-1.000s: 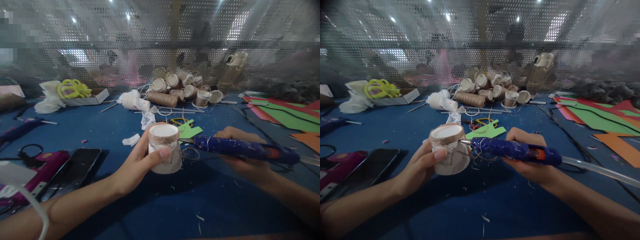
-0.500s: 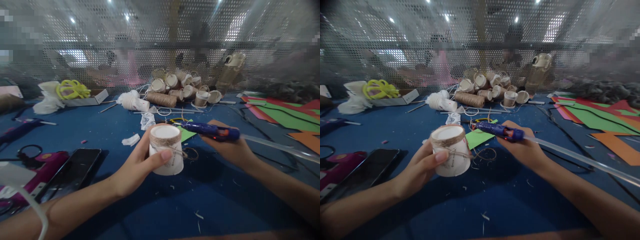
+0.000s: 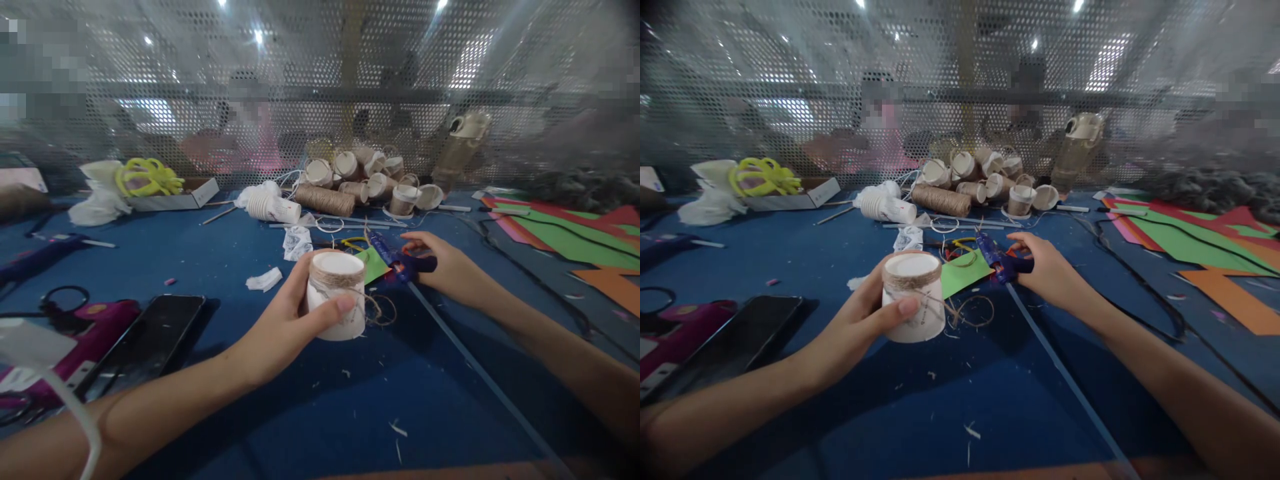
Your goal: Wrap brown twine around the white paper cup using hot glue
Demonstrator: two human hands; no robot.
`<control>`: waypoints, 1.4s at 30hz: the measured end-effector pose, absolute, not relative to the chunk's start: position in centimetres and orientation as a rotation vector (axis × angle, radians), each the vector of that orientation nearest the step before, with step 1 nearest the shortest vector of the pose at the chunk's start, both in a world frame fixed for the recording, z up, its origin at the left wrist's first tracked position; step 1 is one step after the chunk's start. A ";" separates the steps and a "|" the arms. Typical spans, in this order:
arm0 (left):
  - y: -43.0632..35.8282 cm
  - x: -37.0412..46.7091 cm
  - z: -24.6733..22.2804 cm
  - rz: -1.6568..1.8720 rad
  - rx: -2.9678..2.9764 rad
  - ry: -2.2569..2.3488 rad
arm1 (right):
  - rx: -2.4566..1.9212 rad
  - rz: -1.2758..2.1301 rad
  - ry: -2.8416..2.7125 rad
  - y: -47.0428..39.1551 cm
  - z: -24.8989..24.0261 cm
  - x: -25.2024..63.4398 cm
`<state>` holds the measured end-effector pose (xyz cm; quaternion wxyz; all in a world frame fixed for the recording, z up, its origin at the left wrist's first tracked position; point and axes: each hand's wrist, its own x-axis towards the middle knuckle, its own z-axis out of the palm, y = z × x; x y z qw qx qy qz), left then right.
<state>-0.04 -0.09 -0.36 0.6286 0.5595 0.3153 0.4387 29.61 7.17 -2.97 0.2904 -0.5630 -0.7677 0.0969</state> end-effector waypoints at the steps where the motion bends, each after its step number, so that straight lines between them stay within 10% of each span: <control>1: -0.1 0.0 -0.4 1.011 1.284 0.724 | -1.489 0.241 -2.045 7.1 -2.9 29.7; 24: -0.6 0.4 -0.6 0.947 1.933 0.995 | -0.638 0.042 -2.106 -1.0 0.0 22.5; 42: -0.3 -0.1 -0.4 0.989 1.580 0.846 | -1.149 0.254 -1.832 1.0 -0.3 24.6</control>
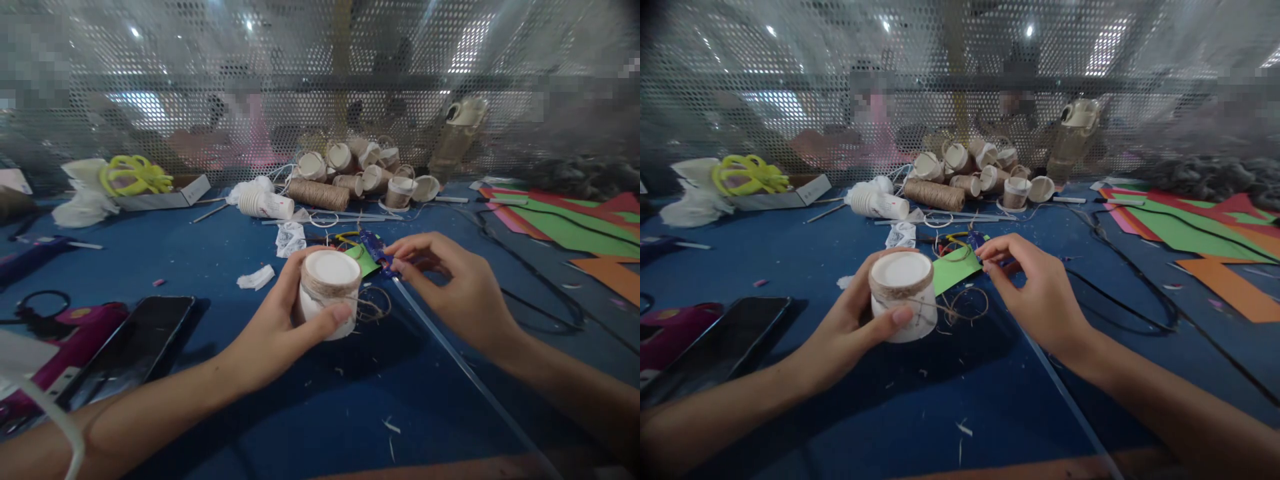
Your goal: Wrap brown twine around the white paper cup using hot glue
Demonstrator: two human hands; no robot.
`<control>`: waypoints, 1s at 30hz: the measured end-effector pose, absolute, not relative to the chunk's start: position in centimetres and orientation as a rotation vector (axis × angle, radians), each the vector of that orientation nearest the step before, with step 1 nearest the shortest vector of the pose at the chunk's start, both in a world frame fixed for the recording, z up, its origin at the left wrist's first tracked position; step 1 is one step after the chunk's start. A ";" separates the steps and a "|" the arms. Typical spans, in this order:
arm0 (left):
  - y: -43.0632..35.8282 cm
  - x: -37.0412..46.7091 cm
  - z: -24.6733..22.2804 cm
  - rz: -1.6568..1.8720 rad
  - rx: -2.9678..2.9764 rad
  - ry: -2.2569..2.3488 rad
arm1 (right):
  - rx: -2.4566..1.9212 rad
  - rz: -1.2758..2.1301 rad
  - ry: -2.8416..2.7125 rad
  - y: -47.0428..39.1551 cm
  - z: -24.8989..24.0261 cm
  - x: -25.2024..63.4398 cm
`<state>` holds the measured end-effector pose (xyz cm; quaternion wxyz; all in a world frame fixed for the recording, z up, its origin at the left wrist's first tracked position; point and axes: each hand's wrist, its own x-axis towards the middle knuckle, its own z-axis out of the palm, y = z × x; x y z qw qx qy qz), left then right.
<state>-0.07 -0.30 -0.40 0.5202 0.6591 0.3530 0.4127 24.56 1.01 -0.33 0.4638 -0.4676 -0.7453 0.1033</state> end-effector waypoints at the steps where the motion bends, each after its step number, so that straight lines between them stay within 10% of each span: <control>1: -0.3 -0.1 -0.4 0.990 1.571 0.846 | -1.153 0.305 -1.833 1.2 -0.4 24.7; 30: -0.7 0.3 -0.2 0.953 1.658 0.870 | -0.840 0.487 -2.053 -1.2 0.8 23.0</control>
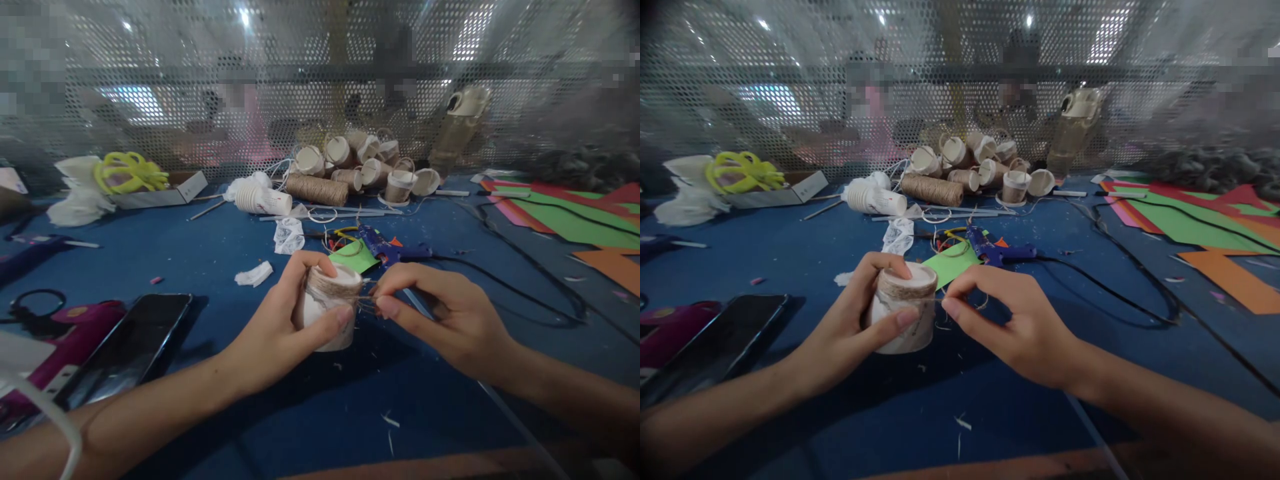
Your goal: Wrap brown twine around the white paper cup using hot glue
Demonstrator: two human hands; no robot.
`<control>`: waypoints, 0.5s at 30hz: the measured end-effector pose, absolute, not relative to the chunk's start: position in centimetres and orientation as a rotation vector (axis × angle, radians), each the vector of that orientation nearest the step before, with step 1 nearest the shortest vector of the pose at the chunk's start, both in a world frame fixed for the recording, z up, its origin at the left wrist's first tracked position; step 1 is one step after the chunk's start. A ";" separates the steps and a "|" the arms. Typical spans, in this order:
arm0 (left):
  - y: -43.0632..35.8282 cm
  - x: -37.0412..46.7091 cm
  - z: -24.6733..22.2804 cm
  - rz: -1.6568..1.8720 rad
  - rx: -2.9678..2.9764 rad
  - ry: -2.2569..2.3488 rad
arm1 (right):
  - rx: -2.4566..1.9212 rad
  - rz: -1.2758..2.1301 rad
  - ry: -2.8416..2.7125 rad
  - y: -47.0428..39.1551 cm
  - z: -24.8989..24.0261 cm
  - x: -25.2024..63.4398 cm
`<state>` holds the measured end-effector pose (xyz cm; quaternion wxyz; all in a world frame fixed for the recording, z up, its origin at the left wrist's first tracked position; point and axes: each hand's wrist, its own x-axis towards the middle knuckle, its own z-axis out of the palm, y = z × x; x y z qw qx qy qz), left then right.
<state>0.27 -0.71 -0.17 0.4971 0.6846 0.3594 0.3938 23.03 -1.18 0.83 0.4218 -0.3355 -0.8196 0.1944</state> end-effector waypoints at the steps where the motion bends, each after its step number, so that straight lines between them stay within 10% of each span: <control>1: -0.7 0.3 -0.2 0.952 1.658 0.853 | -0.847 0.490 -2.053 -1.1 0.8 23.0; 15: -0.9 0.3 -0.4 0.930 1.500 0.740 | -0.924 0.603 -2.041 -1.0 0.6 22.8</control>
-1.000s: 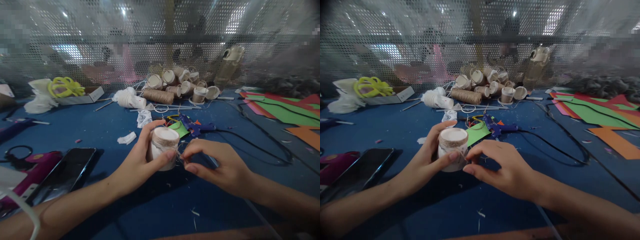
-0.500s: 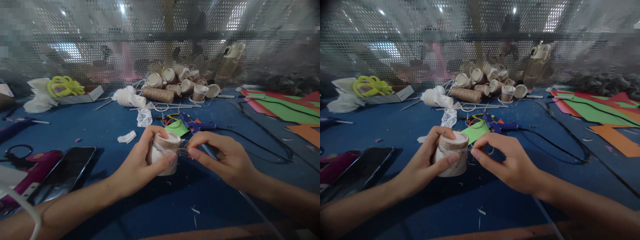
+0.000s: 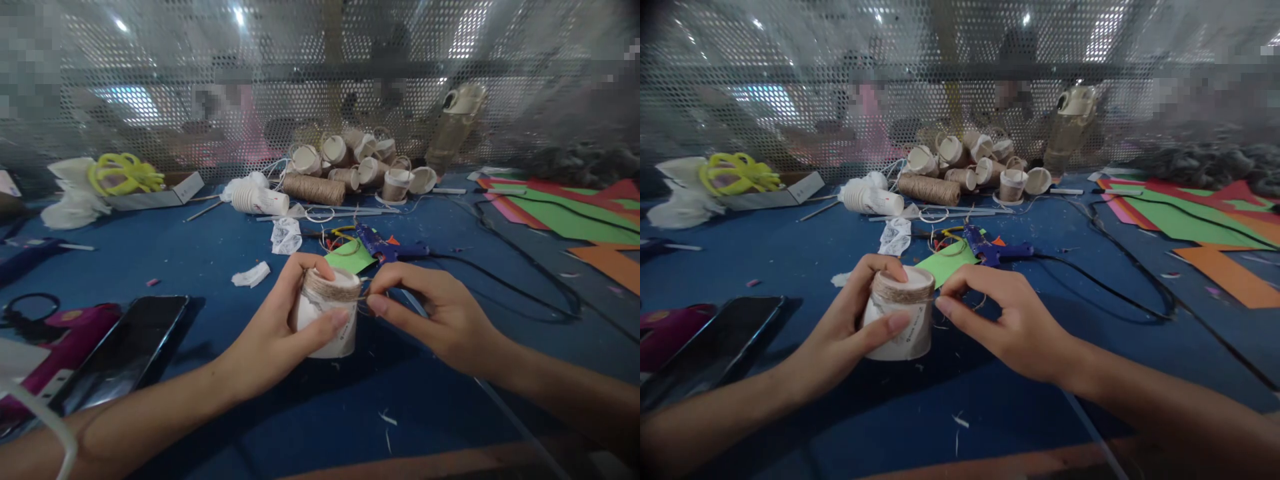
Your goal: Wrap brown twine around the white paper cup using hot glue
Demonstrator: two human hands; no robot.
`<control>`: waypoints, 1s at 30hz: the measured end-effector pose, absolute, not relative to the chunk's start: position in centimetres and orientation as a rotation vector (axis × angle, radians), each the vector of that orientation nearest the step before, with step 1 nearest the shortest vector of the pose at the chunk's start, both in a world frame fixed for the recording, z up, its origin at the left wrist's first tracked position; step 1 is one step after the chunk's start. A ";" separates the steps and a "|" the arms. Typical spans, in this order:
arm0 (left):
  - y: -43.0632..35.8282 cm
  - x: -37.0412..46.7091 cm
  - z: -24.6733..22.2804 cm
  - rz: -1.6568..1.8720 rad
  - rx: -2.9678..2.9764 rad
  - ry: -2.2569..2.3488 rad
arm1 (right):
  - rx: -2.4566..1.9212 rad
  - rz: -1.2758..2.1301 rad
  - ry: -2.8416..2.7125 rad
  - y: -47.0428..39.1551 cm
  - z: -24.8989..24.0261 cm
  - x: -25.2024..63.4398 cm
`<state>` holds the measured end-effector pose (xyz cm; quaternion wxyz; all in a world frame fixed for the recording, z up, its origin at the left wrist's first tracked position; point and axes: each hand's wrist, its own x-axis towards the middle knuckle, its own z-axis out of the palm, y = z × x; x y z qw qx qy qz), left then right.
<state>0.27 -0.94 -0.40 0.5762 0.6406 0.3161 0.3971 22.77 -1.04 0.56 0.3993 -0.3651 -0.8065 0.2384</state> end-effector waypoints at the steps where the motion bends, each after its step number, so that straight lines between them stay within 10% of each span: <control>1: -0.9 0.3 -0.4 0.933 1.498 0.739 | -0.919 0.614 -2.040 -1.0 0.5 22.8; 30: -1.1 0.2 -0.7 0.891 1.479 0.656 | -0.939 0.912 -1.979 -0.9 0.4 22.8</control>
